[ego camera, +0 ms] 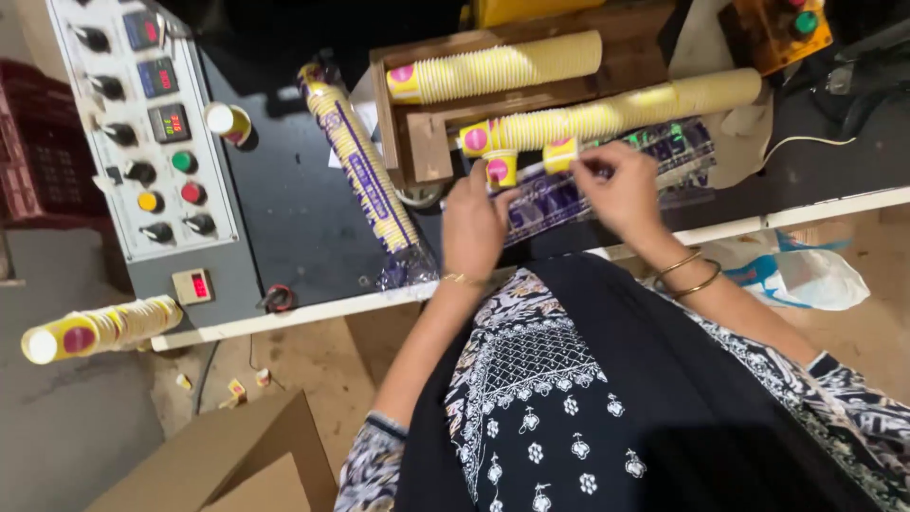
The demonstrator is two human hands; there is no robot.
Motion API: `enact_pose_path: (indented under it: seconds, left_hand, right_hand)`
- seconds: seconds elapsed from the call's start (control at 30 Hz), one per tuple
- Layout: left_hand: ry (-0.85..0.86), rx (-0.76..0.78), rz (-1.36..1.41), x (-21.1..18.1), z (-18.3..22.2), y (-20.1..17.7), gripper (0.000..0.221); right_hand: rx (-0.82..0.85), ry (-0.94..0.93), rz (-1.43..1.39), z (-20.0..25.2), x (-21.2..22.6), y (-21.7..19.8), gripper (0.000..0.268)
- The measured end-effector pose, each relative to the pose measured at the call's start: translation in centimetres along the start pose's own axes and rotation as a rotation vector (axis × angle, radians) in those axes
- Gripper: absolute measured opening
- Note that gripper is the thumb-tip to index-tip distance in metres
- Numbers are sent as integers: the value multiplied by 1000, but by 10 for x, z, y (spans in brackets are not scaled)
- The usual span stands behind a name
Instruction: Packing stacks of paper cups into plastic sleeves and then into a cardboard box.
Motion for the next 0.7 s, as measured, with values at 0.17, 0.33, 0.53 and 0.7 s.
enact_pose_path:
  seconds: [0.17, 0.33, 0.53, 0.7]
  left_hand:
    - [-69, 66, -212, -8, -16, 30, 78]
    - [87, -17, -163, -7, -9, 37, 61]
    - [156, 36, 132, -39, -6, -6, 63]
    - [203, 127, 261, -52, -7, -10, 56]
  right_hand:
    - [29, -4, -65, 3, 6, 5, 13]
    - [54, 22, -88, 6, -6, 5, 13]
    - [-6, 177, -322, 1, -13, 2, 14]
    - [227, 37, -248, 4, -13, 16, 12]
Point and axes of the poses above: each hand's wrist, its own z-axis away from the middle knuckle, its own y-axis out of the palm, x = y × z, the point moved 5 cm from there along -z, towards the middle knuckle, and after that the axes turned 9 degrees about -x, right-handed, at the moved point
